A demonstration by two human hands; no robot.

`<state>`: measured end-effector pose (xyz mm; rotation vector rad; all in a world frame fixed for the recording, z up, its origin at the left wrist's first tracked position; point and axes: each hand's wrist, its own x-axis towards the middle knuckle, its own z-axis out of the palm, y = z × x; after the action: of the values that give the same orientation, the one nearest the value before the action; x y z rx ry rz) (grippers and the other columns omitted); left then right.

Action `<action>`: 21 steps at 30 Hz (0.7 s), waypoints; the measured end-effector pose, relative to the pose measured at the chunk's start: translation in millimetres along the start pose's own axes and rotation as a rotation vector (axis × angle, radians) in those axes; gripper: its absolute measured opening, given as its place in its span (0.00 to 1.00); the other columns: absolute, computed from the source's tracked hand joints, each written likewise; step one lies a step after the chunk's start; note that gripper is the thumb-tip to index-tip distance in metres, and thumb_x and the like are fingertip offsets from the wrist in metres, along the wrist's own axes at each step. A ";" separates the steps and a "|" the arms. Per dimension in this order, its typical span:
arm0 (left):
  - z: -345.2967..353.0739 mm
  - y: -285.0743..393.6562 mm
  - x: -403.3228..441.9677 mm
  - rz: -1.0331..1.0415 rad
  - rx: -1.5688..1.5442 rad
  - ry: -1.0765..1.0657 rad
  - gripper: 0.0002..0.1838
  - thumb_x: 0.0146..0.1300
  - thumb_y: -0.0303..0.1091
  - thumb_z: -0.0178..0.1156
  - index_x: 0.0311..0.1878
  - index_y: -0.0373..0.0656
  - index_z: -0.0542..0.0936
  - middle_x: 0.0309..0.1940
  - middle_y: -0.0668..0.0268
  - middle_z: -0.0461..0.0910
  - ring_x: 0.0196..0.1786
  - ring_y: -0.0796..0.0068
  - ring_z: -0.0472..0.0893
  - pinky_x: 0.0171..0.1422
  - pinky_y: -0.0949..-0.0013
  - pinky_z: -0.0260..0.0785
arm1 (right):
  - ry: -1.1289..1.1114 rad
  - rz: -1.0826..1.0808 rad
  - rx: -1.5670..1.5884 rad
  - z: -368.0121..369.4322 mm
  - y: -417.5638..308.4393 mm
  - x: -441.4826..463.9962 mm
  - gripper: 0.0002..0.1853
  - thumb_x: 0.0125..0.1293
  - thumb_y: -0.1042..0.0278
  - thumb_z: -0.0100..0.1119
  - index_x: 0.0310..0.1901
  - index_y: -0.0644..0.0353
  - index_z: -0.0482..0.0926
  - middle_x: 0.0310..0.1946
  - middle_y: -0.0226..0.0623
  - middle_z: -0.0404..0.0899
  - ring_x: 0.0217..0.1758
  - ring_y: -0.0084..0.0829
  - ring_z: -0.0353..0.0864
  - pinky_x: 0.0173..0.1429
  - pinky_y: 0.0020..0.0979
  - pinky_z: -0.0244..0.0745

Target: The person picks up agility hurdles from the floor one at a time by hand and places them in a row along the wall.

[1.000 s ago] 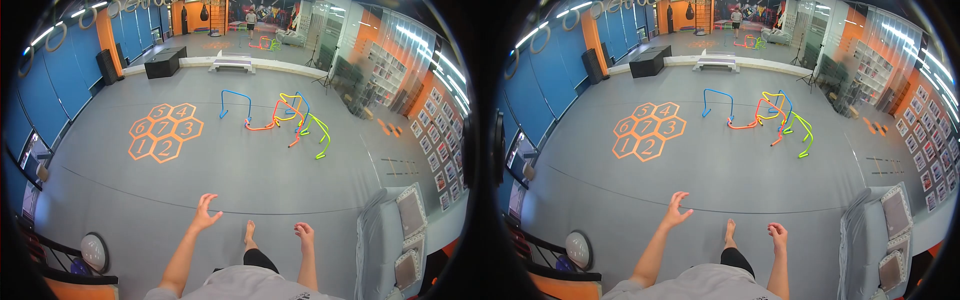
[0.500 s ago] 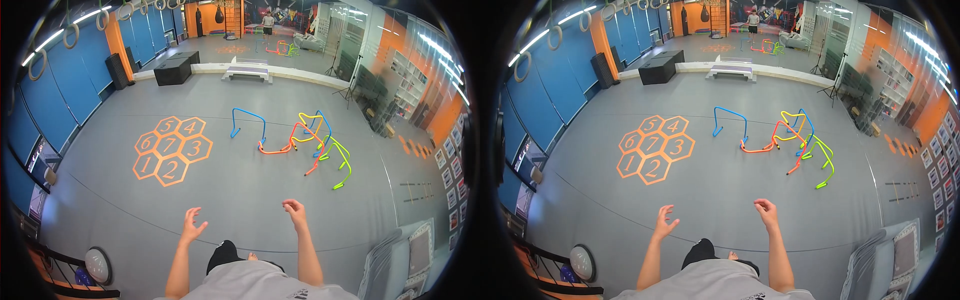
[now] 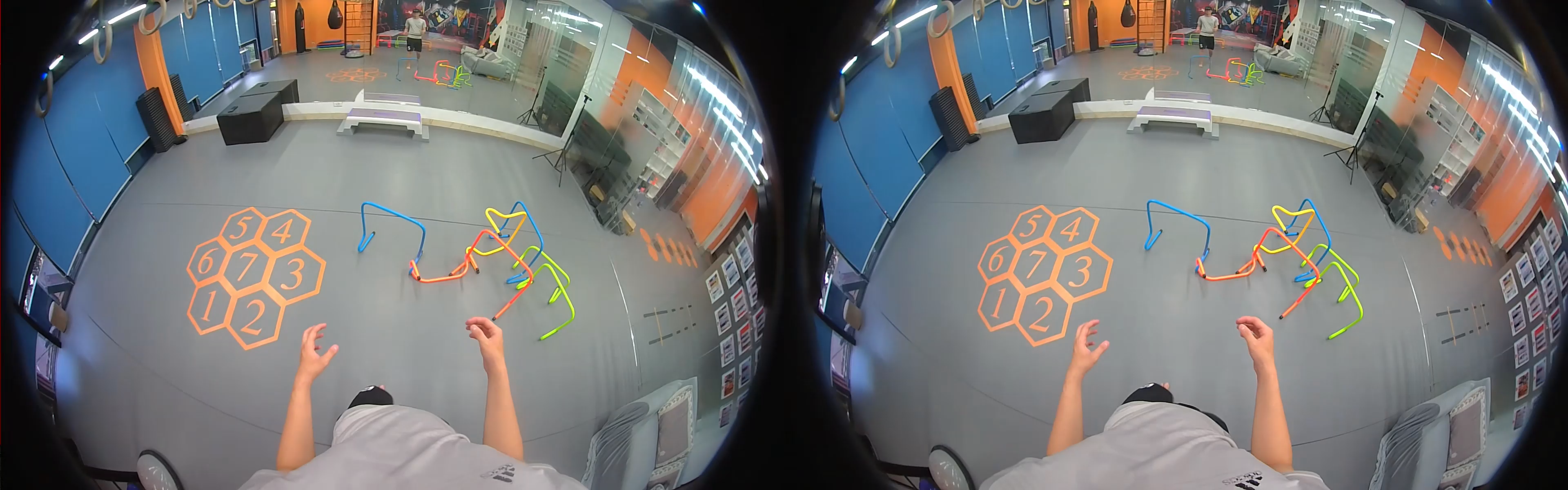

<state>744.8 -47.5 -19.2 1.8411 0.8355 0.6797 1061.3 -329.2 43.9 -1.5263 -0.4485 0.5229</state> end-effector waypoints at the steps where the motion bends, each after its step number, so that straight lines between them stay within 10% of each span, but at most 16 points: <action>1: 0.9 3.6 31.4 0.023 0.002 -0.016 0.33 0.53 0.36 0.72 0.64 0.52 0.73 0.62 0.64 0.68 0.59 0.64 0.74 0.54 0.60 0.71 | 0.026 0.004 -0.012 -0.5 0.1 17.9 0.08 0.65 0.71 0.60 0.44 0.60 0.82 0.41 0.30 0.83 0.48 0.24 0.81 0.51 0.28 0.74; 9: 32.6 34.3 224.0 0.296 0.129 -0.108 0.36 0.52 0.34 0.70 0.66 0.48 0.70 0.63 0.63 0.70 0.61 0.61 0.74 0.57 0.59 0.69 | 0.159 0.088 -0.053 -11.6 29.3 125.8 0.09 0.66 0.66 0.60 0.45 0.59 0.82 0.42 0.30 0.82 0.48 0.24 0.79 0.52 0.29 0.73; 21: 97.9 54.5 417.2 0.061 0.243 -0.113 0.36 0.54 0.34 0.69 0.68 0.51 0.69 0.68 0.63 0.68 0.67 0.60 0.70 0.60 0.56 0.69 | 0.072 0.119 0.061 4.3 54.8 399.6 0.09 0.68 0.73 0.58 0.48 0.62 0.81 0.47 0.34 0.84 0.53 0.27 0.82 0.56 0.29 0.73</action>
<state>1086.2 212.2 31.7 2.1098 0.8191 0.5239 1381.5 -95.2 -29.8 -1.5140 -0.2848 0.5668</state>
